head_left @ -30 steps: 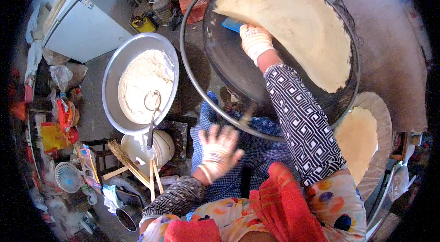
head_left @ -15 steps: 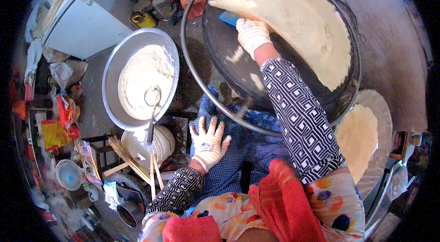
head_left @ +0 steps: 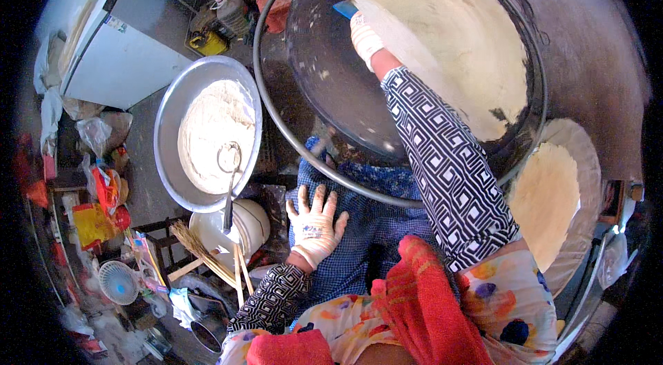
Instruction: The person prepares large crepes by spreading batter onto a circular griddle using a wooden spreader, flipping the cooked sheets, and removing them by hand or with a blue scraper tool.
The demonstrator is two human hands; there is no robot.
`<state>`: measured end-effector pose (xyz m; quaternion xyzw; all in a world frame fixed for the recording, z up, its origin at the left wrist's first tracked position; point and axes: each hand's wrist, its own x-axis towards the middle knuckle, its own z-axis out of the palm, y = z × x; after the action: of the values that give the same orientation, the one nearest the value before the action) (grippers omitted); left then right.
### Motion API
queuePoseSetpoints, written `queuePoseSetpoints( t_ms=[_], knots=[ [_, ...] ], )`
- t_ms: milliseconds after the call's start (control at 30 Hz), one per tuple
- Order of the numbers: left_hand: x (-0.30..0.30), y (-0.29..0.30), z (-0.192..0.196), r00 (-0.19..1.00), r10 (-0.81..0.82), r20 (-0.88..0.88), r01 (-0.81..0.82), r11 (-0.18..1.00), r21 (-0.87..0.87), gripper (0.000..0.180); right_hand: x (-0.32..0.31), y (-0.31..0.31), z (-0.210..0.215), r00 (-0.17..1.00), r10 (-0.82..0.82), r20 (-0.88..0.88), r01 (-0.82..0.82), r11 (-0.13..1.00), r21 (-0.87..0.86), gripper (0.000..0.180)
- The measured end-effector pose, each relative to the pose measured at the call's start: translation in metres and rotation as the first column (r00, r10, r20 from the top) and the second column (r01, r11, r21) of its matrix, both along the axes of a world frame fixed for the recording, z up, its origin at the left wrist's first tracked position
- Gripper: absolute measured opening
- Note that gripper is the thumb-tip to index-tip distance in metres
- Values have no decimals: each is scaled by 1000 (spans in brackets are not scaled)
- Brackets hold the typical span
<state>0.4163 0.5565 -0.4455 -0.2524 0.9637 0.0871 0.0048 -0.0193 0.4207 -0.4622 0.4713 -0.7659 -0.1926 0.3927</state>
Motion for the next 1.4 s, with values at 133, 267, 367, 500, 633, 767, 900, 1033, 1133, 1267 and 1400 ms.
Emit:
queuePoseSetpoints(
  t_ms=[133, 267, 367, 500, 633, 767, 900, 1033, 1133, 1267, 1400],
  knots=[
    [32, -5, -6, 996, 77, 40, -76, 997, -19, 54, 97, 21, 107, 725, 89, 683, 93, 970, -226, 27],
    [18, -2, -3, 999, 32, 32, -31, 999, -17, 55, 70, 58, 127, 701, -56, 711, 201, 972, -122, 25],
    [24, -2, -8, 996, 58, 67, -57, 998, -18, 55, 84, 57, 101, 735, 29, 678, 67, 991, -115, 26],
    [24, 3, -9, 995, 35, 93, -34, 999, -14, 56, 105, 63, 106, 734, 51, 677, 12, 996, -88, 27],
    [28, 3, 0, 996, 27, 89, -23, 999, -43, 56, 31, 92, 91, 828, -48, 558, 188, 962, -197, 25],
    [29, 0, 3, 998, 57, 41, -54, 996, -66, 54, -20, 169, 78, 847, -79, 526, 312, 875, -371, 34],
    [17, 9, 5, 999, 13, 44, -9, 994, -105, 55, 4, 300, 91, 596, -462, 657, 572, 818, 56, 31],
    [34, 21, -5, 994, -80, -69, 68, 986, -155, 47, 183, 459, 79, 449, 23, 893, 633, 697, -337, 16],
    [40, 35, -25, 996, -84, -35, 76, 979, -191, 49, 352, 584, 36, 493, -148, 857, 609, 762, -219, 21],
    [71, 59, -28, 995, -96, 10, 96, 965, -242, 52, 555, 732, -58, 108, -241, 964, 916, 401, -2, 39],
    [45, 37, -8, 959, -261, -108, 229, 942, -244, 56, 639, 833, -171, 247, -351, 903, 891, -283, -354, 30]
  ],
)
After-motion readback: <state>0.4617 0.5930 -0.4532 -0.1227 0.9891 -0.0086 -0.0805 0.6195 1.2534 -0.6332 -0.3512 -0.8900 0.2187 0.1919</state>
